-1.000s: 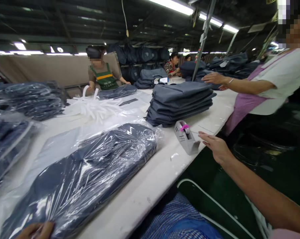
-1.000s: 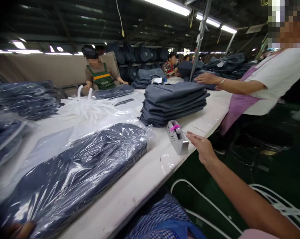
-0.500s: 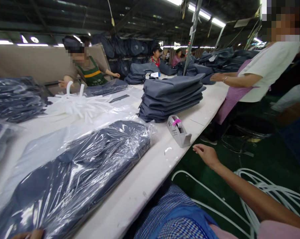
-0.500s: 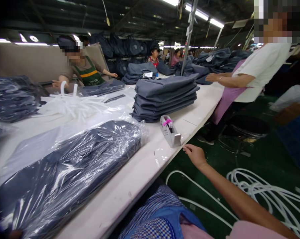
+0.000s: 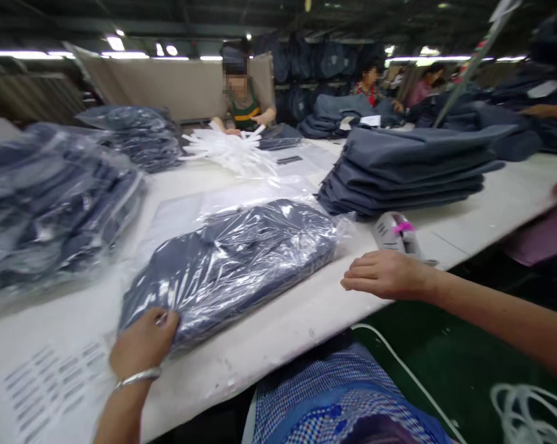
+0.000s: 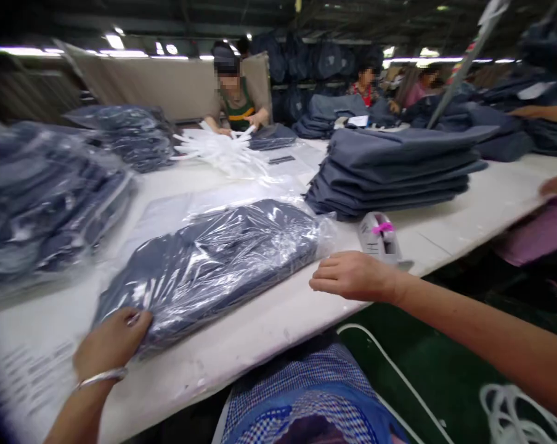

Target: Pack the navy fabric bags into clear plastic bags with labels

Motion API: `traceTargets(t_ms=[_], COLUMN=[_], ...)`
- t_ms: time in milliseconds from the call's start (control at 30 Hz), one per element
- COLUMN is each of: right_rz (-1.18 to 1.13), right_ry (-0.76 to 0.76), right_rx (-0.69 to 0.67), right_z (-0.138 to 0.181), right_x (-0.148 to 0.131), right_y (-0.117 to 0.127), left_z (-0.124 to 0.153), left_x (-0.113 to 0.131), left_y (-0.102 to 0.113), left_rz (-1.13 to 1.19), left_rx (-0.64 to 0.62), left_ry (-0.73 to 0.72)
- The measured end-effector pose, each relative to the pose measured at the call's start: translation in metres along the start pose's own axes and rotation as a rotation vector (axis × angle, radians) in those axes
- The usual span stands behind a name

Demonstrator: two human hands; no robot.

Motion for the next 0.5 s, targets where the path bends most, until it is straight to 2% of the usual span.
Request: traceTargets(t_ms=[100,233,367,500], right_rz=[-0.110,-0.331,-0.451,-0.403], right_ry=[0.182,0.337,0.415,0.451], right_rx=[-0.002,-0.039,-0.163,-0.303], right_z=[-0.070,-0.159,-0.237,-0.291], right_x=[-0.006,-0.011,-0.018,-0.030], right_y=[-0.008,-0.028,-0.061,-0.098], left_z=[0.010,0.014,0.019,0.021], left_x=[0.011,0.018,0.017,0.015], left_y=[0.003,0.007,0.007,0.006], left_rz=[0.045,0.072,0.100,0.144], left_rx=[0.014,0.079,0.113,0.137], left_ry=[0.009,-0.006,-0.006,0.004])
Point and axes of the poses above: each hand's wrist, its own z-axis away from the middle knuckle, its own y-axis out of the back of the hand, x = y × z, the point moved 8 cm from there along -z, towards the middle knuckle, and after that the axes turned 3 degrees about -y, right-handed, at the moved point
